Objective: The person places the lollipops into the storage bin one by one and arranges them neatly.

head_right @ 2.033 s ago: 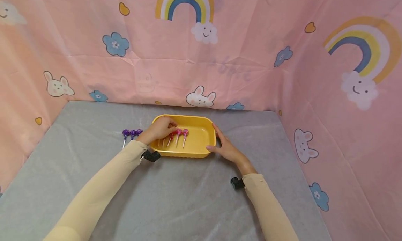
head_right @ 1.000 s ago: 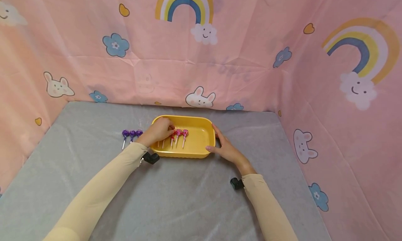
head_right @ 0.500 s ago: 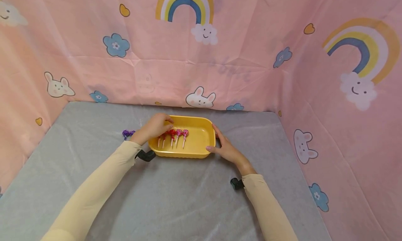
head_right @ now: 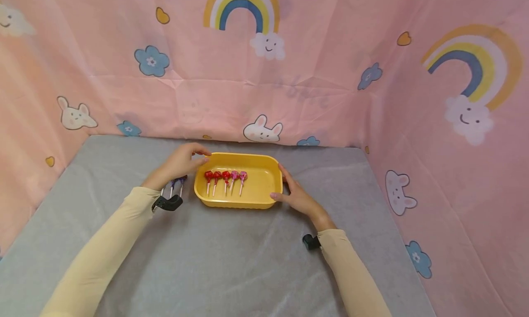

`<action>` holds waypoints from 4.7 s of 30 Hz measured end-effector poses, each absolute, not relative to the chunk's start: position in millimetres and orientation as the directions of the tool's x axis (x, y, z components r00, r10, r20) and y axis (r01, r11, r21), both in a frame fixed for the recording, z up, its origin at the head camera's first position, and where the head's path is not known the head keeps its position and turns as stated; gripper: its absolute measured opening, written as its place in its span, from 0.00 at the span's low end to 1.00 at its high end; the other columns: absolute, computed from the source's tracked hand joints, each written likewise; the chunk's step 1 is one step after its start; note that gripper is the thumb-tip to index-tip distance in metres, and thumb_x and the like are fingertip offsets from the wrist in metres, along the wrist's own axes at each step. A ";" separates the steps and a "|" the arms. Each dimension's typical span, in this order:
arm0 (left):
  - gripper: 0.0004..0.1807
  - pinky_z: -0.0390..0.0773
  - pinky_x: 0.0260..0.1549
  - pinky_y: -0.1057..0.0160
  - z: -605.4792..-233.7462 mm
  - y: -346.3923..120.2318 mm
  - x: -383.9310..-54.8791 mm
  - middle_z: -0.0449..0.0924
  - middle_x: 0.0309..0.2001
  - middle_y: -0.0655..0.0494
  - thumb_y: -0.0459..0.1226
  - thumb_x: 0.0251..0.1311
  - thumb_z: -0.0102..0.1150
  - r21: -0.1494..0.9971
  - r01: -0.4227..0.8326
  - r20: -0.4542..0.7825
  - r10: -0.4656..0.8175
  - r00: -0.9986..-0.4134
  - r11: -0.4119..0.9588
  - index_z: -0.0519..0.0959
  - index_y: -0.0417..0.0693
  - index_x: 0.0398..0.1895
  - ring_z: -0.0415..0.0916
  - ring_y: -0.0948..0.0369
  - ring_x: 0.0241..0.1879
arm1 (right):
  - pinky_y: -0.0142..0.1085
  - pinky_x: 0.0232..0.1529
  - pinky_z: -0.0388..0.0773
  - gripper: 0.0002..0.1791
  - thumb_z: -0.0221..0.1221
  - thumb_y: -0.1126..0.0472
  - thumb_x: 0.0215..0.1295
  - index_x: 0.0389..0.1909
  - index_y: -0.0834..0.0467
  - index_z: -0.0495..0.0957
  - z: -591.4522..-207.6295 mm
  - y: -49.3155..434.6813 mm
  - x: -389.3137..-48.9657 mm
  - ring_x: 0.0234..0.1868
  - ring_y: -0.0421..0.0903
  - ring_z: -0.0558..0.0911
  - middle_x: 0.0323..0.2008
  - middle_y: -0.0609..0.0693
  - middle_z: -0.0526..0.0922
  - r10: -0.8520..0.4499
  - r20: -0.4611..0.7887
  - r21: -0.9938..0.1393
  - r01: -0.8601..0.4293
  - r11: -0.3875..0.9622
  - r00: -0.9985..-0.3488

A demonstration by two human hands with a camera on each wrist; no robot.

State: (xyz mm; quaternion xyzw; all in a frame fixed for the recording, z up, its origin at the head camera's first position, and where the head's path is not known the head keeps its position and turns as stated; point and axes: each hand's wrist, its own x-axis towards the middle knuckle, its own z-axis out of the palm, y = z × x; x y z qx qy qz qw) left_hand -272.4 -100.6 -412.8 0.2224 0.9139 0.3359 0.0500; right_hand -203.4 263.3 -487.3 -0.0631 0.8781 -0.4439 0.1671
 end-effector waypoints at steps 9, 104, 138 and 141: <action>0.17 0.68 0.67 0.41 -412.8 -144.0 -271.8 0.81 0.56 0.42 0.38 0.69 0.56 0.672 0.328 0.067 0.387 -0.920 0.664 0.80 0.39 0.56 0.74 0.44 0.60 | 0.69 0.75 0.41 0.53 0.64 0.43 0.63 0.75 0.23 0.34 -490.1 263.9 -204.9 0.79 0.59 0.50 0.79 0.54 0.49 -0.250 -0.240 -0.796 0.043 0.603 -0.938; 0.19 0.73 0.60 0.45 -506.2 -230.9 -252.4 0.79 0.55 0.40 0.41 0.65 0.62 0.789 0.177 0.030 0.251 -0.967 0.588 0.80 0.41 0.56 0.77 0.44 0.55 | 0.69 0.75 0.40 0.53 0.63 0.43 0.63 0.76 0.25 0.34 -487.6 261.1 -203.0 0.79 0.58 0.48 0.80 0.53 0.46 -0.238 -0.253 -0.794 0.061 0.605 -0.938; 0.24 0.78 0.56 0.65 -484.9 -231.6 -253.9 0.82 0.57 0.40 0.47 0.67 0.59 0.819 0.116 -0.039 0.256 -0.966 0.562 0.78 0.41 0.59 0.78 0.45 0.59 | 0.69 0.75 0.40 0.52 0.62 0.43 0.64 0.75 0.24 0.33 -491.0 262.6 -204.7 0.79 0.58 0.49 0.80 0.53 0.45 -0.251 -0.243 -0.801 0.048 0.597 -0.937; 0.25 0.75 0.63 0.50 -480.3 -228.1 -254.6 0.81 0.58 0.42 0.50 0.67 0.59 0.829 0.096 -0.044 0.235 -0.971 0.552 0.78 0.44 0.59 0.77 0.46 0.61 | 0.69 0.75 0.40 0.52 0.62 0.43 0.64 0.75 0.24 0.33 -489.8 262.0 -204.5 0.79 0.58 0.48 0.80 0.52 0.44 -0.248 -0.244 -0.798 0.049 0.601 -0.938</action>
